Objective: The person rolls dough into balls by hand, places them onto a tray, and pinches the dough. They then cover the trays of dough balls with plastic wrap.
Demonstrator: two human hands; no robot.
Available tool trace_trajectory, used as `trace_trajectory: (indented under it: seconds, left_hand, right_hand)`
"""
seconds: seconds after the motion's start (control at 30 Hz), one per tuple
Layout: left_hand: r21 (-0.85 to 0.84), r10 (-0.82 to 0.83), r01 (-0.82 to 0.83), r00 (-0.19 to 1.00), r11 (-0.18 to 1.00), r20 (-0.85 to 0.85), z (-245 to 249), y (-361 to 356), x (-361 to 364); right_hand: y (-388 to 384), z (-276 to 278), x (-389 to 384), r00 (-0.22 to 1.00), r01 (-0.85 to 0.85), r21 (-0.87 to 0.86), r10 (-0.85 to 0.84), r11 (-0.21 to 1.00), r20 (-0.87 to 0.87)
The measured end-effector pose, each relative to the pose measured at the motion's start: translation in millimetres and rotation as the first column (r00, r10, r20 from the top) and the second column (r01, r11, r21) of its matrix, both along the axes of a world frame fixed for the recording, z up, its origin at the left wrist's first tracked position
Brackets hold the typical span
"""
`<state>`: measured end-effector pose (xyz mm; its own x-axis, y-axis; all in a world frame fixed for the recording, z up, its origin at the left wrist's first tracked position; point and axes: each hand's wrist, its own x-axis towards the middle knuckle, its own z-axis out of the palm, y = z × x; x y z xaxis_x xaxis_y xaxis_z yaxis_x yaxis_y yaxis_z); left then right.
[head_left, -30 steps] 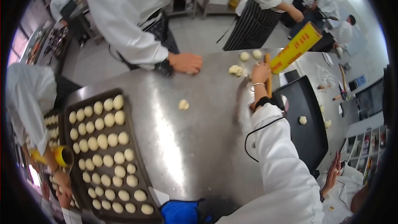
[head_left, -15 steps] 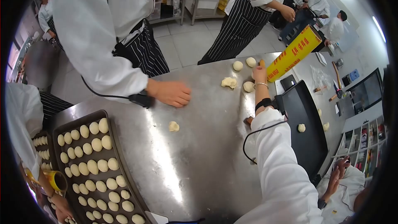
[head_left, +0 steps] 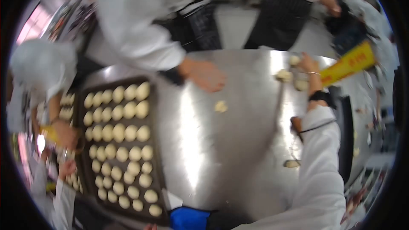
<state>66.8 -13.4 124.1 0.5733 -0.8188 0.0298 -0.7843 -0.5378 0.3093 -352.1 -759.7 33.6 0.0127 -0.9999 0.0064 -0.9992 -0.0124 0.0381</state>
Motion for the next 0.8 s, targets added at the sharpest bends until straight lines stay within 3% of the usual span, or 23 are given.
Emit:
trace_trajectory:
  seconds: [0.03,0.07,0.13,0.2,0.23,0.27,0.33,0.37,0.43,0.47,0.5,0.53,0.57,0.6,0.67,0.7,0.77,0.8]
  left_hand:
    - [-0.003,-0.008,0.008,1.0,1.0,-0.002,-9,3,1]
    - [0.004,-0.005,0.005,1.0,1.0,-0.006,-9,3,-2]
    - [0.06,0.057,-0.054,0.997,0.997,-0.047,7,-4,-6]
    - [0.076,0.002,0.002,0.999,0.997,-0.047,15,-3,-3]
    - [0.073,0.013,-0.011,0.999,0.997,-0.029,14,0,-2]
    - [0.062,0.011,-0.01,1.0,0.998,-0.017,13,4,-1]
    - [0.063,0.053,-0.051,0.998,0.997,-0.025,11,10,-1]
    - [0.04,0.049,-0.047,0.997,0.998,-0.055,12,15,0]
    - [0.036,0.047,-0.045,0.998,0.998,-0.051,10,23,3]
    - [0.027,0.028,-0.027,0.998,0.999,-0.05,7,24,4]
    - [0.012,0.033,-0.032,0.998,0.999,-0.051,6,25,6]
    - [0.016,0.032,-0.031,0.999,0.999,-0.043,7,28,7]
    - [0.027,0.039,-0.038,0.999,0.999,-0.035,8,32,6]
    - [0.022,0.064,-0.063,0.997,0.998,-0.035,9,36,4]
    - [0.032,0.066,-0.065,0.997,0.997,-0.04,13,44,3]
    - [0.031,0.083,-0.082,0.996,0.996,-0.038,13,47,3]
    - [0.028,0.103,-0.103,0.994,0.994,-0.032,10,54,5]
    - [0.033,0.113,-0.112,0.993,0.993,-0.041,8,57,6]
  right_hand:
    - [-16,-17,-10,0.983,-0.136,0.044,0.129,0.99,0.131]
    - [-37,-29,-18,0.967,-0.221,0.124,0.201,0.967,0.154]
    - [-76,-66,-49,0.973,-0.173,0.13,0.149,0.976,0.174]
    - [-131,-112,-107,0.961,-0.262,0.095,0.251,0.96,0.12]
    - [-142,-129,-126,0.924,-0.292,0.031,0.273,0.956,0.266]
    - [-157,-138,-149,0.908,-0.302,0.101,0.254,0.948,0.334]
    - [-171,-160,-175,0.85,-0.11,0.025,0.08,0.994,0.521]
    - [-174,-168,-186,0.847,-0.128,0.032,0.093,0.991,0.524]
    - [-169,-158,-186,0.736,-0.122,0.273,-0.098,0.954,0.67]
    - [-163,-152,-178,0.737,-0.127,0.264,-0.087,0.956,0.67]
    - [-134,-134,-146,0.885,-0.165,0.127,0.09,0.978,0.457]
    - [-122,-128,-119,0.953,-0.241,0.0,0.237,0.971,0.189]
    - [-128,-137,-114,0.953,-0.281,-0.077,0.288,0.957,0.096]
    - [-138,-136,-111,0.945,-0.305,-0.081,0.312,0.949,0.095]
    - [-142,-126,-102,0.973,-0.22,0.119,0.227,0.968,-0.046]
    - [-154,-137,-120,0.972,-0.226,0.116,0.233,0.967,-0.043]
    - [-176,-152,-160,0.987,-0.109,-0.11,0.121,0.988,0.106]
    - [-171,-146,-169,0.99,-0.09,-0.114,0.101,0.989,0.094]
